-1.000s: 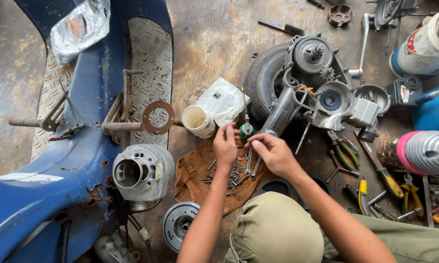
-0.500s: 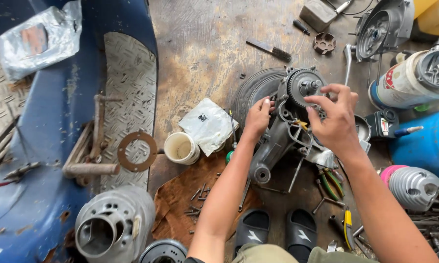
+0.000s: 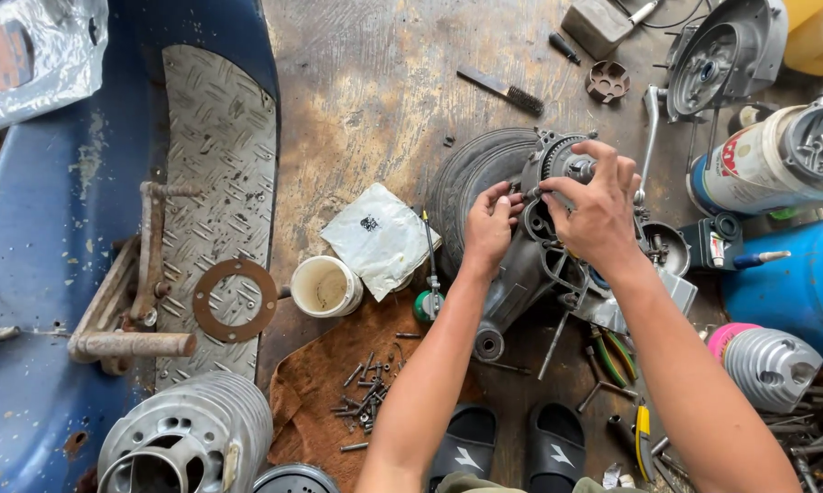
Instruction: The person sits on the workshop floor assembling a scooter engine crankcase. They press and seat a blue bearing into the crankcase housing by hand, reposition the housing repeatedly, then pick up small bolts from a cloth and thread them into the engine case by hand.
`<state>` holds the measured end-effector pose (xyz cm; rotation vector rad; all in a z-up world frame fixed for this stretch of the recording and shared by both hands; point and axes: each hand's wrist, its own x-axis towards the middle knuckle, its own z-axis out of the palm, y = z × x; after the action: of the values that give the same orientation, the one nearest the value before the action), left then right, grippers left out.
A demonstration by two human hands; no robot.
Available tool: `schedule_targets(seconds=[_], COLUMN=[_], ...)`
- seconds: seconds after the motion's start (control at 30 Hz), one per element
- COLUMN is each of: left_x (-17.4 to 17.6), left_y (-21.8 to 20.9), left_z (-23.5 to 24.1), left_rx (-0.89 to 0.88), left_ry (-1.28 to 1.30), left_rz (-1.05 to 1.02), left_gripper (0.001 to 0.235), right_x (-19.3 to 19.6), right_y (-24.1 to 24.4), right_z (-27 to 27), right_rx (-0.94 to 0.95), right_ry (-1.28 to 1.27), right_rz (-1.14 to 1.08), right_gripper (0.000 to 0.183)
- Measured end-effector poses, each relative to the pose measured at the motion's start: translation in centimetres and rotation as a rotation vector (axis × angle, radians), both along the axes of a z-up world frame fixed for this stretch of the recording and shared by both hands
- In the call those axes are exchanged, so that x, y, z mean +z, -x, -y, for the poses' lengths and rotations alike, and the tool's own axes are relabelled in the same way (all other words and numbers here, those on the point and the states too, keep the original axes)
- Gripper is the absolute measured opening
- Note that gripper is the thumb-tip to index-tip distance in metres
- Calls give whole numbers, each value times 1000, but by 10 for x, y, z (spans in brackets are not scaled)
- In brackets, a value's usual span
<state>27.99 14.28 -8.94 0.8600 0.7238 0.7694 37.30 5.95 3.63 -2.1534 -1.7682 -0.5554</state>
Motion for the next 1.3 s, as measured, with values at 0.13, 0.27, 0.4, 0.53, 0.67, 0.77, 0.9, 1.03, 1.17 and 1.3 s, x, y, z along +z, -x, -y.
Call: schedule_targets(seconds=[0.13,0.27,0.4,0.53,0.67,0.77,0.9,1.03,1.17,1.3], left_x=[9,15,26,21,15,21,26,24,28,30], left_y=[8,11,15,10,8,9,8,7,5,4], left_z=[1,3,7,8,9,12,12,14,16,14], left_rx=[-4,-30,-21,-3,20,24,48,45,60,69], left_ry=[31,18,17,-4,-40,-61,-58,-58,-56,-59], left_rz=[9,17,21,10,-17,-41,-54,-59,-63,-75], left_gripper=[41,39,37,37,37,38,41,40,38,37], right_x=[6,12,15,15,8,7,9,9,10,8], right_y=[4,3,0,0,0,-1,-4,-6,-11,-12], right_z=[-4,-4,-1,4,5,4,1,3,3,2], right_rx=[-8,9,19,23,12,3,0,10,-17,-19], right_ry=[1,-12,-16,-21,-14,-17,25,61,51,56], right_rz=[-1,-47,-101,-120,-158,-111,-31,-36,-64,-68], right_gripper=[2,5,4,4,13,5,8,8,15,10])
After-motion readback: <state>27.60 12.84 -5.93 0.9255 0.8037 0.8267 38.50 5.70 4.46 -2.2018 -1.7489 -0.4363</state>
